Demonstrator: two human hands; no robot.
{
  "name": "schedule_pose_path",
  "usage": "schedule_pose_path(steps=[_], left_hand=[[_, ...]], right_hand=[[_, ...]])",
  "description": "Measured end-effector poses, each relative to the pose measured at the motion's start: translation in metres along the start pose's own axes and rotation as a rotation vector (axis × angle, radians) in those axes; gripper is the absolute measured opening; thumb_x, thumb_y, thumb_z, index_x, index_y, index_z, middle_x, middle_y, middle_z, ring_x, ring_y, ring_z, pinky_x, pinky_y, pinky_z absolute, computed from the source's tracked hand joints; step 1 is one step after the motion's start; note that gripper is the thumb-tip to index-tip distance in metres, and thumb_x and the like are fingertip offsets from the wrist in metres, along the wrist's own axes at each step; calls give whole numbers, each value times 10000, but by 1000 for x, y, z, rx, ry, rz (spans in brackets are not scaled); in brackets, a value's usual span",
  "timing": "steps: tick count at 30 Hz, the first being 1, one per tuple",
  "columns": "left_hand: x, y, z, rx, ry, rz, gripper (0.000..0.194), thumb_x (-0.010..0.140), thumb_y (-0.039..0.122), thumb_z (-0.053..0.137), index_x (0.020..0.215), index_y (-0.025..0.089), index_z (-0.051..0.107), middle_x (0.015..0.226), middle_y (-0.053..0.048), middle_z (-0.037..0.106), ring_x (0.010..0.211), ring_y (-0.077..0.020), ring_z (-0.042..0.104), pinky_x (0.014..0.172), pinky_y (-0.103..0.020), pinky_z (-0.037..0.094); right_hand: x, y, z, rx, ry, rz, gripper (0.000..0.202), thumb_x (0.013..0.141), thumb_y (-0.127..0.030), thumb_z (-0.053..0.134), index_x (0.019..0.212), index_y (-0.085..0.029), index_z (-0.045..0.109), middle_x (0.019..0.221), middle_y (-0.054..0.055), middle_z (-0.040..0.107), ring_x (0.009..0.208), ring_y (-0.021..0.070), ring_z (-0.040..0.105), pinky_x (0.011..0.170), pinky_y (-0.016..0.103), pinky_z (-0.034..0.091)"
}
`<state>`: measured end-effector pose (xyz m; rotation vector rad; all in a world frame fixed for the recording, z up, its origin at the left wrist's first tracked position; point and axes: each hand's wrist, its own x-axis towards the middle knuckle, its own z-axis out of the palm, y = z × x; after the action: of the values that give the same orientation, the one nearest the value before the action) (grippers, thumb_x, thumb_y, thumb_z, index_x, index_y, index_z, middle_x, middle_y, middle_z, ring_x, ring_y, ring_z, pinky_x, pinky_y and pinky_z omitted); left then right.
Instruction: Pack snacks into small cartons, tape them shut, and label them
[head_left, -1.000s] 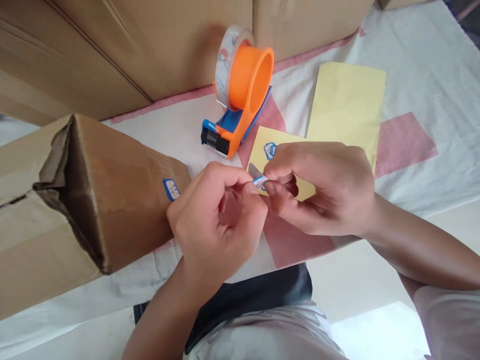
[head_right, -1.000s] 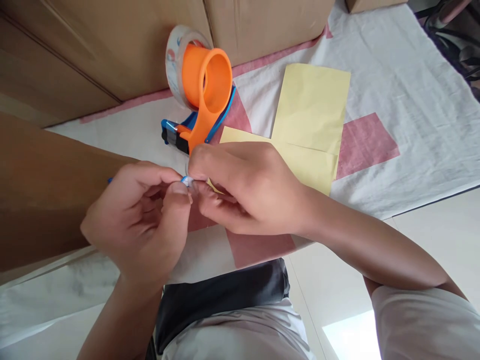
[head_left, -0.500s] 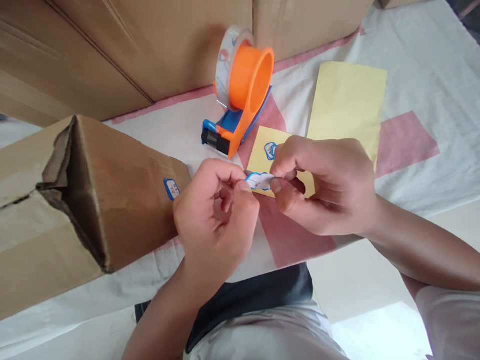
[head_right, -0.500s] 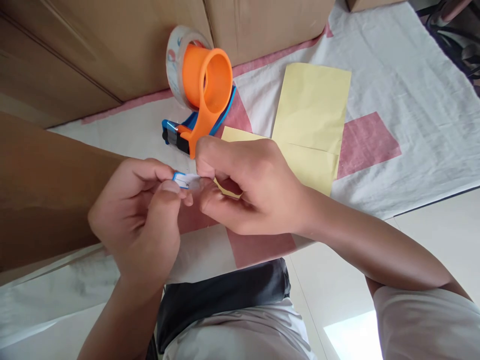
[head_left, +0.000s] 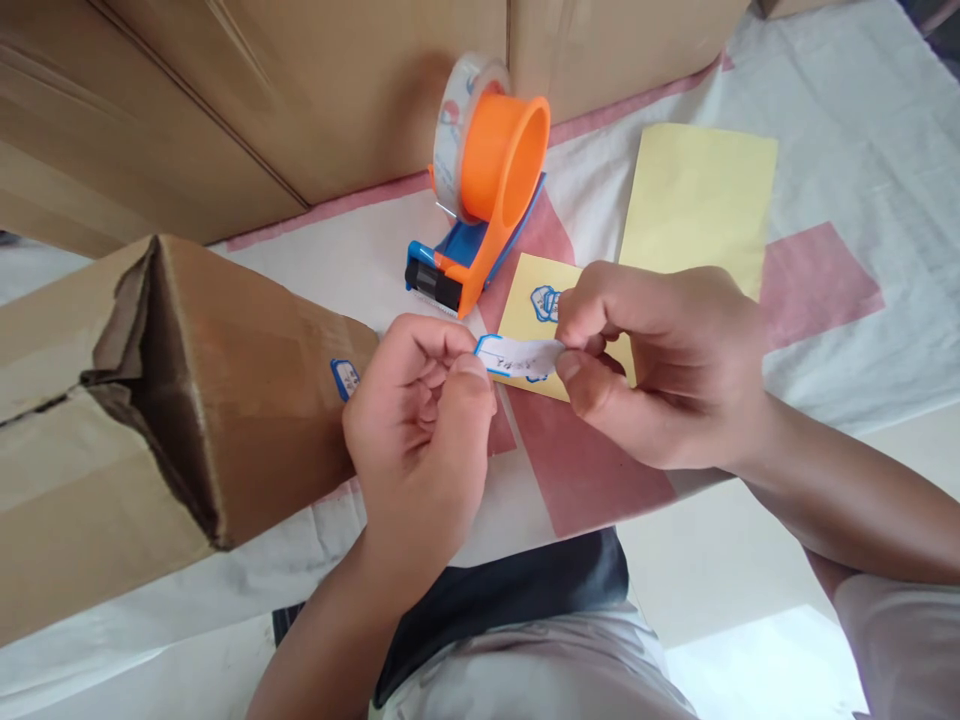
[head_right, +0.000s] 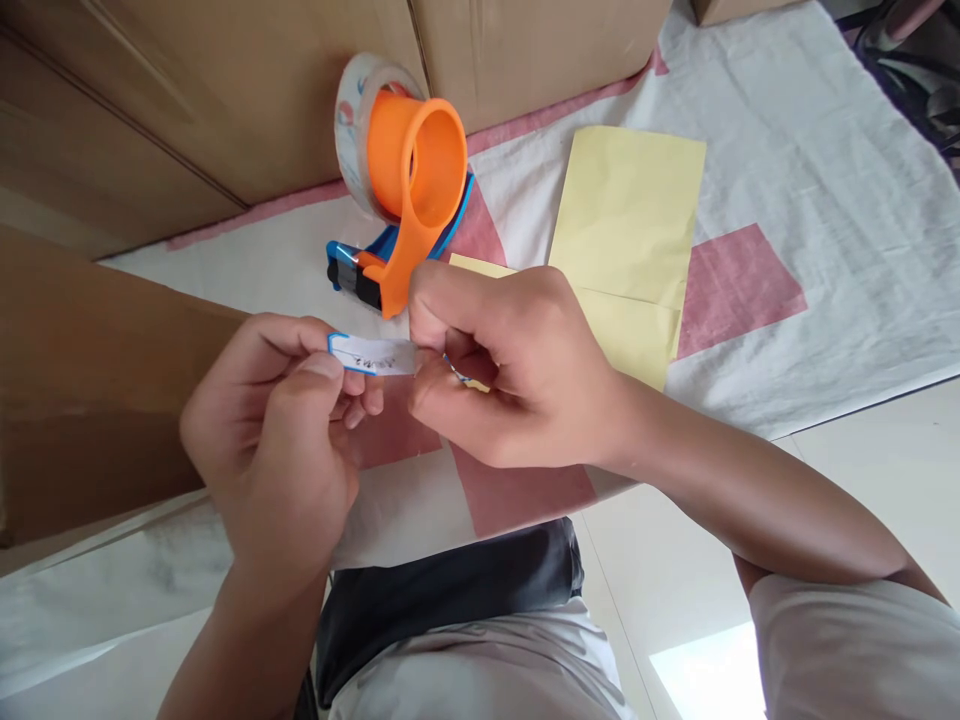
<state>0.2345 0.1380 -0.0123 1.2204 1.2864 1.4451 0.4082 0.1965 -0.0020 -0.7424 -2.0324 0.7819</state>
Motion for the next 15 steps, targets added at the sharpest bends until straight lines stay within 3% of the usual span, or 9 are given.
schedule_pose_path(steps=[12,15], left_hand=[[5,3,1,-60,117,-72,177,926,120,557,783,223,575,654,24,487,587,-112,486,507,-252,380],[8,5,0,-109,164,-101,208,930,106,538,759,224,551,634,24,505,578,-113,491,524,-254,391]], right_hand=[[3,2,-2,26,36,-30,271,816,-76,631,726,-235,432,627,-53,435,531,98,362,467,282,288],[6,-3,-7,3,111,30,271,848,-91,549,689,-229,379,611,-38,399,547,104,346,496,300,258]])
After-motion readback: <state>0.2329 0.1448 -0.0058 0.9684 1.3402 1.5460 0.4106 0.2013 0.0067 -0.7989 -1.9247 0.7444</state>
